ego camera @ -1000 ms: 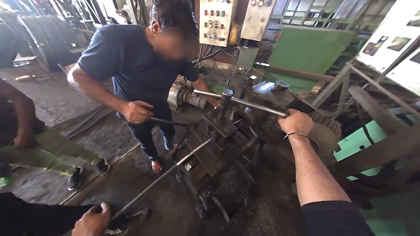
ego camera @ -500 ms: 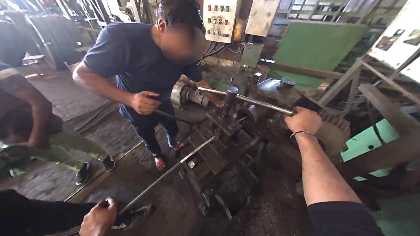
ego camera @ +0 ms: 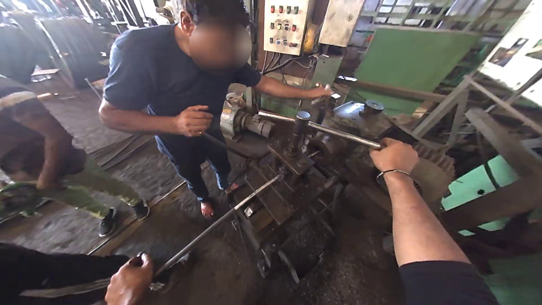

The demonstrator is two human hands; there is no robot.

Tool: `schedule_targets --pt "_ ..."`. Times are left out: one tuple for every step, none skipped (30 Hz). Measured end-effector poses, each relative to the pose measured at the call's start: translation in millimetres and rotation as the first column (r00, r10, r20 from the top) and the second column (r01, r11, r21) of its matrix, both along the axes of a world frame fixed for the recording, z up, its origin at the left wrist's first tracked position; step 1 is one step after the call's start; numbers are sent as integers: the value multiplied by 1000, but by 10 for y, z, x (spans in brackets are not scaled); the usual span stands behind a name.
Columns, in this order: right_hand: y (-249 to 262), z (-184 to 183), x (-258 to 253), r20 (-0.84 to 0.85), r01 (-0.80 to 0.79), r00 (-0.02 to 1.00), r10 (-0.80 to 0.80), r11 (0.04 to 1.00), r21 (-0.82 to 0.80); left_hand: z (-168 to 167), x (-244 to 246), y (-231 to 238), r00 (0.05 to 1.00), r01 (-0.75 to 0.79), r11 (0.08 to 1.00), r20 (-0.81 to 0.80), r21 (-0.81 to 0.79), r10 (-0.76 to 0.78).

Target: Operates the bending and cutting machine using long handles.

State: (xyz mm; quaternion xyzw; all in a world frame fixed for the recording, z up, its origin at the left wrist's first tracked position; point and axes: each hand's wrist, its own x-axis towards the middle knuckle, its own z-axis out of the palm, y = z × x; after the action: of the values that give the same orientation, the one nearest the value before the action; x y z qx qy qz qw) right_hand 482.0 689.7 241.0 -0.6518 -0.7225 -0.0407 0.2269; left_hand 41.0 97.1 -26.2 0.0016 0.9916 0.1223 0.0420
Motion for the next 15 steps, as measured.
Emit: schedule_targets --pt "3 -3 0 -1 0 1000 0 1000 2 10 5 4 1000 0 1000 1 0 0" --pt "6 -3 4 -1 1 1000 -1 1000 2 23 13 10 1000 0 1000 0 3 0" --pt "11 -2 9 1 3 1000 -3 1000 -1 36 19 12 1000 1 1000 -2 7 -1" --pt "18 -3 8 6 3 1000 -3 1000 -6 43 18 5 1000 5 1000 0 11 -5" --pt "18 -4 2 9 3 1000 -3 1000 -9 37 8 -9 1000 10 1000 3 16 -10" --pt "13 -2 -2 5 3 1000 -3 1000 -13 16 -14 -26 1000 18 1000 7 16 -18" --pt "1 8 -4 -7 2 1000 -2 1000 -19 -1 -28 -37 1000 23 1000 19 18 -24" --pt "-1 12 -3 -11 5 1000 -5 1000 -17 -17 -37 -44 999 25 1000 27 18 -26" --pt "7 10 0 -11 9 1000 -9 1000 -17 -24 -41 -45 999 23 1000 31 20 -23" --pt "24 5 3 -7 12 1000 -12 1000 -17 -26 -42 -40 999 18 1000 31 19 -18" --pt "37 -1 5 -2 13 1000 -13 1000 -13 -27 -40 -34 999 14 1000 31 12 -14" --pt "40 -2 6 4 14 1000 -13 1000 -11 -32 -43 -33 999 13 1000 30 6 -13" --pt "41 0 7 7 13 1000 -13 1000 -14 -38 -45 -32 999 15 1000 30 0 -15" --pt "45 -3 9 6 12 1000 -12 1000 -14 -49 -48 -31 999 17 1000 29 -4 -17" --pt "52 -6 12 8 12 1000 -11 1000 -14 -64 -57 -32 999 19 1000 29 -12 -19"
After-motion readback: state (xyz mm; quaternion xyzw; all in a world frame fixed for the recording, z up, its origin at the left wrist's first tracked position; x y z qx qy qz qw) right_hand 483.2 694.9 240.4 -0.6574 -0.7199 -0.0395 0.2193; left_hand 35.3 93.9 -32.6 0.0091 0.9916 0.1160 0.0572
